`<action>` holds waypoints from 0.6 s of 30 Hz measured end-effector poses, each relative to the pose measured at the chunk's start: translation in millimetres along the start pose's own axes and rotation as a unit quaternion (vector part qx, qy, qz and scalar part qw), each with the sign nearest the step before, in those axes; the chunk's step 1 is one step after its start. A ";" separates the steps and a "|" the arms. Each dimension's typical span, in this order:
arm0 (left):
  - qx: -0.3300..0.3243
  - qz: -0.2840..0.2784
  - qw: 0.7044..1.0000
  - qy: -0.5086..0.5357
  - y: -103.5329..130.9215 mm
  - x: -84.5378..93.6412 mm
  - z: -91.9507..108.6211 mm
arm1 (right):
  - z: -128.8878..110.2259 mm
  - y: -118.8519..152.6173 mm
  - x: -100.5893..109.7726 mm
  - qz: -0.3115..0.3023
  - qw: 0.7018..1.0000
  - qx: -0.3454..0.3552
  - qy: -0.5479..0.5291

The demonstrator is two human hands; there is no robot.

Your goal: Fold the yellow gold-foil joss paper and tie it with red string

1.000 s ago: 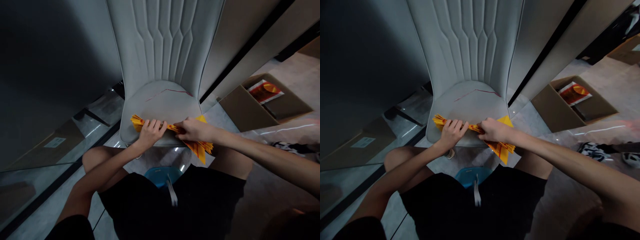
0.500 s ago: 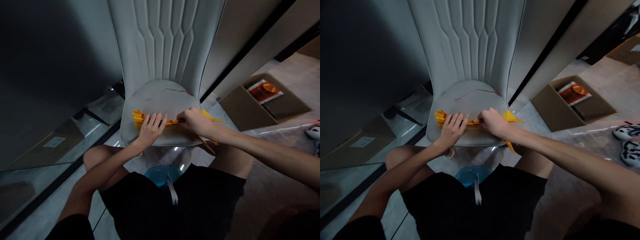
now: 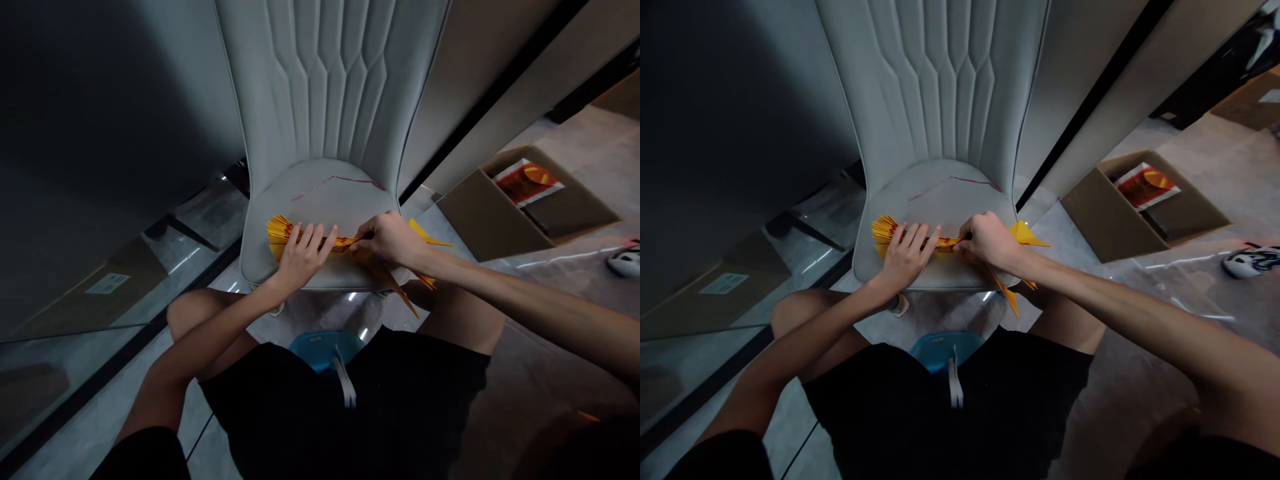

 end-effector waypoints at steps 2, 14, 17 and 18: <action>0.005 -0.004 1.000 0.007 0.3 -1.4 0.2 | 2.3 -1.7 1.3 -0.012 1.000 0.010 -0.021; 0.031 -0.038 0.998 0.042 -1.5 -4.2 -0.6 | 6.7 -0.7 -1.3 -0.012 1.000 -0.003 -0.003; 0.023 -0.016 0.999 0.033 -0.7 -4.6 -0.3 | 7.0 0.1 -2.1 0.009 1.000 0.003 -0.003; 0.019 -0.006 0.999 0.030 -0.5 -4.5 0.0 | 7.7 0.0 -2.3 0.015 1.000 0.008 -0.007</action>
Point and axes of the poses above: each hand's wrist, its own y-axis away from the middle knuckle, its own x-axis out of the back of the hand, z = x × y, the point moved 4 cm from there along -y, towards the middle knuckle, and after that the axes turned 11 degrees about -x, right-handed, at the moved point
